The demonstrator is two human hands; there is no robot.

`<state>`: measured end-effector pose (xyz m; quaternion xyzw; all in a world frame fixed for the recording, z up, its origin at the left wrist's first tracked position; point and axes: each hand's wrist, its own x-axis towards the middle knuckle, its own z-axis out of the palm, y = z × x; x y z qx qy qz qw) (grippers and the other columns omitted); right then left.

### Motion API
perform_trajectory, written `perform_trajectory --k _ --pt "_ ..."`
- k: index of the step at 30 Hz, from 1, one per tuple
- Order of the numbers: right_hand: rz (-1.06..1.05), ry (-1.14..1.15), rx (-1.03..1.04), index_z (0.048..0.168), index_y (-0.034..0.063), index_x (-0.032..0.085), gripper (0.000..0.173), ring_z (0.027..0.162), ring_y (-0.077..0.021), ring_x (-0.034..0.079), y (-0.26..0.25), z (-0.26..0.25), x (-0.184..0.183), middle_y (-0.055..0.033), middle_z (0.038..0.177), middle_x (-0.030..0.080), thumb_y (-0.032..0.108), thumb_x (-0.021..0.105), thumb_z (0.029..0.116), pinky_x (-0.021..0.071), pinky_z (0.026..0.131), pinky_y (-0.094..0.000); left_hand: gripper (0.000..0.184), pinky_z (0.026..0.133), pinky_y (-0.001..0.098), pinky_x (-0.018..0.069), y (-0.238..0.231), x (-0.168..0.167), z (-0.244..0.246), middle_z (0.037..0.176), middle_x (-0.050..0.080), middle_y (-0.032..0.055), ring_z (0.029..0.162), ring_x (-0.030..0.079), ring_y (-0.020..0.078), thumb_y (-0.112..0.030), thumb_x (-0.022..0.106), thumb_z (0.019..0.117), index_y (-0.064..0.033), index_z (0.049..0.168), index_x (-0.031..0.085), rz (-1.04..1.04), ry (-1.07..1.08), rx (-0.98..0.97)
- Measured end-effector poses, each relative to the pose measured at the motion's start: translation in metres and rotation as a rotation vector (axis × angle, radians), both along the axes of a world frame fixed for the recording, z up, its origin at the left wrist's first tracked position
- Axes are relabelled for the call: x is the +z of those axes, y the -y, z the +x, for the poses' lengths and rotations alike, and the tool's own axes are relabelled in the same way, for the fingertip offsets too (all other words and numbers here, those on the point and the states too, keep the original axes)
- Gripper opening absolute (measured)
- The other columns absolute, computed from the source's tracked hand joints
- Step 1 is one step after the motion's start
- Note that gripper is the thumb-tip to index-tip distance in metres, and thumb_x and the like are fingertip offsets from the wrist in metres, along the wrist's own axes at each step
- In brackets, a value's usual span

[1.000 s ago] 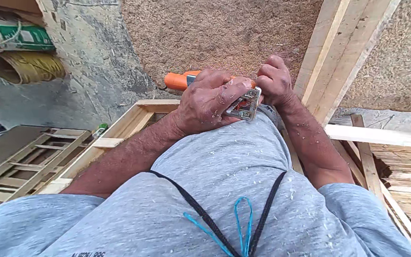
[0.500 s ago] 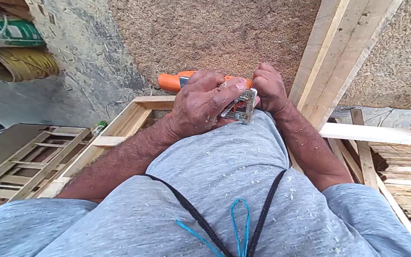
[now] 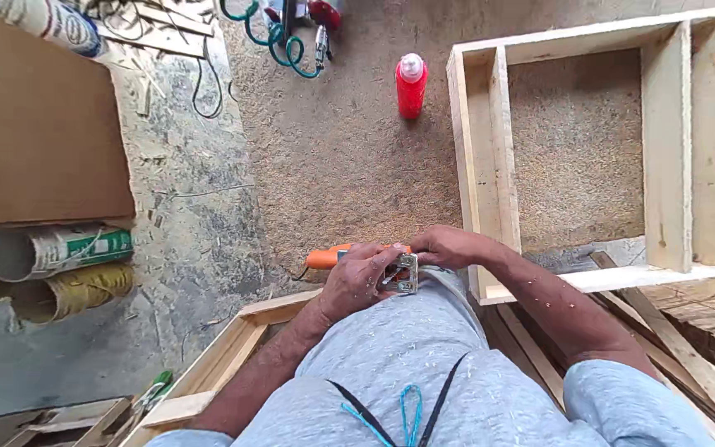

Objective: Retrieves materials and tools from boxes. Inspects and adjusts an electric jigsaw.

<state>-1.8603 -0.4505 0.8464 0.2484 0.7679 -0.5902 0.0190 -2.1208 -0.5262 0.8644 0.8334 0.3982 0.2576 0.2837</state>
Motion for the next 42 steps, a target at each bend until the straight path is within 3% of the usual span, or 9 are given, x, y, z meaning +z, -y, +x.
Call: perform_trajectory --k 4,15,18,21,23,27,31,38,42 --pt "-0.052 -0.017 0.093 0.086 0.0066 0.068 0.028 0.066 -0.0166 0.06 -0.016 -0.009 0.003 -0.0039 0.071 0.062 0.027 0.059 0.1031 0.0491 0.063 -0.0423 0.071 0.094 0.0434 0.0563 0.001 0.002 -0.003 0.116 0.074 0.0101 0.103 0.07 0.0231 -0.045 0.083 0.0829 -0.0114 0.141 0.059 0.015 0.008 -0.003" --pt "-0.468 -0.184 -0.152 0.078 0.0108 0.061 0.027 0.056 -0.0019 0.048 0.004 -0.005 -0.006 0.0069 0.064 0.054 0.023 0.059 0.1011 0.0388 0.053 -0.0222 0.07 0.098 0.0426 0.0554 0.011 0.003 -0.009 0.118 0.074 0.0072 0.108 0.069 0.0198 -0.045 0.083 0.0817 -0.0124 0.14 0.061 0.023 0.046 0.014" --pt "-0.376 -0.047 -0.215 0.082 0.008 0.062 0.027 0.057 -0.0062 0.047 0.008 0.001 -0.004 0.0039 0.064 0.05 0.026 0.058 0.1025 0.0397 0.055 -0.0275 0.073 0.102 0.0427 0.0533 0.014 0.003 -0.01 0.122 0.073 0.0054 0.112 0.068 0.0189 -0.047 0.085 0.0797 -0.0136 0.141 0.06 0.025 0.049 0.0" --pt "-0.302 -0.005 -0.557 0.083 0.0099 0.06 0.03 0.055 -0.0063 0.047 0.014 0.004 -0.015 0.0047 0.064 0.05 0.028 0.053 0.1052 0.0409 0.053 -0.026 0.09 0.113 0.0491 0.0459 0.014 0.008 -0.014 0.143 0.062 0.0073 0.132 0.059 0.0244 -0.053 0.087 0.0738 -0.0148 0.148 0.053 0.003 -0.043 0.01" --pt "-0.129 0.258 -0.725 0.088 0.0081 0.061 0.033 0.063 -0.0167 0.052 0.009 -0.012 -0.037 -0.0029 0.07 0.053 0.033 0.05 0.1056 0.0452 0.061 -0.0394 0.098 0.112 0.0522 0.0465 0.015 0.01 -0.019 0.153 0.054 0.01 0.134 0.057 0.0281 -0.062 0.084 0.0726 -0.0135 0.151 0.05 -0.015 -0.199 0.041" --pt "-0.004 0.43 -0.756 0.1 0.0058 0.066 0.036 0.086 -0.0262 0.065 -0.011 -0.054 -0.079 -0.0118 0.09 0.065 0.036 0.046 0.1062 0.052 0.079 -0.0504 0.091 0.094 0.0566 0.0551 0.013 0.007 -0.026 0.121 0.07 0.0158 0.112 0.067 0.0345 -0.058 0.083 0.0731 -0.0102 0.145 0.055 -0.036 -0.309 0.094" --pt "-0.006 0.403 -0.756 0.102 0.0049 0.068 0.038 0.092 -0.0284 0.067 -0.028 -0.086 -0.097 -0.0143 0.096 0.068 0.037 0.049 0.1051 0.0529 0.085 -0.0529 0.085 0.095 0.0551 0.0559 0.006 0.01 -0.026 0.12 0.071 0.0152 0.112 0.068 0.0339 -0.058 0.082 0.0753 -0.0103 0.141 0.057 -0.058 -0.331 0.018" --pt "-0.127 0.214 -0.851 0.096 0.0055 0.067 0.034 0.065 -0.0144 0.057 -0.033 -0.097 -0.097 -0.0043 0.075 0.059 0.034 0.053 0.1057 0.0509 0.066 -0.0369 0.084 0.087 0.0514 0.0588 0.011 0.003 -0.026 0.112 0.072 0.0133 0.104 0.07 0.0305 -0.065 0.079 0.0745 -0.0107 0.136 0.061 0.037 -0.302 0.028" --pt "-0.189 0.088 -1.066 0.098 0.0052 0.067 0.033 0.065 -0.0123 0.059 -0.003 -0.08 -0.083 -0.0024 0.074 0.061 0.032 0.051 0.1069 0.0526 0.066 -0.0339 0.084 0.09 0.053 0.0579 0.013 0.002 -0.027 0.117 0.072 0.0142 0.108 0.07 0.0313 -0.062 0.081 0.0749 -0.0101 0.137 0.061 0.014 -0.298 0.037"
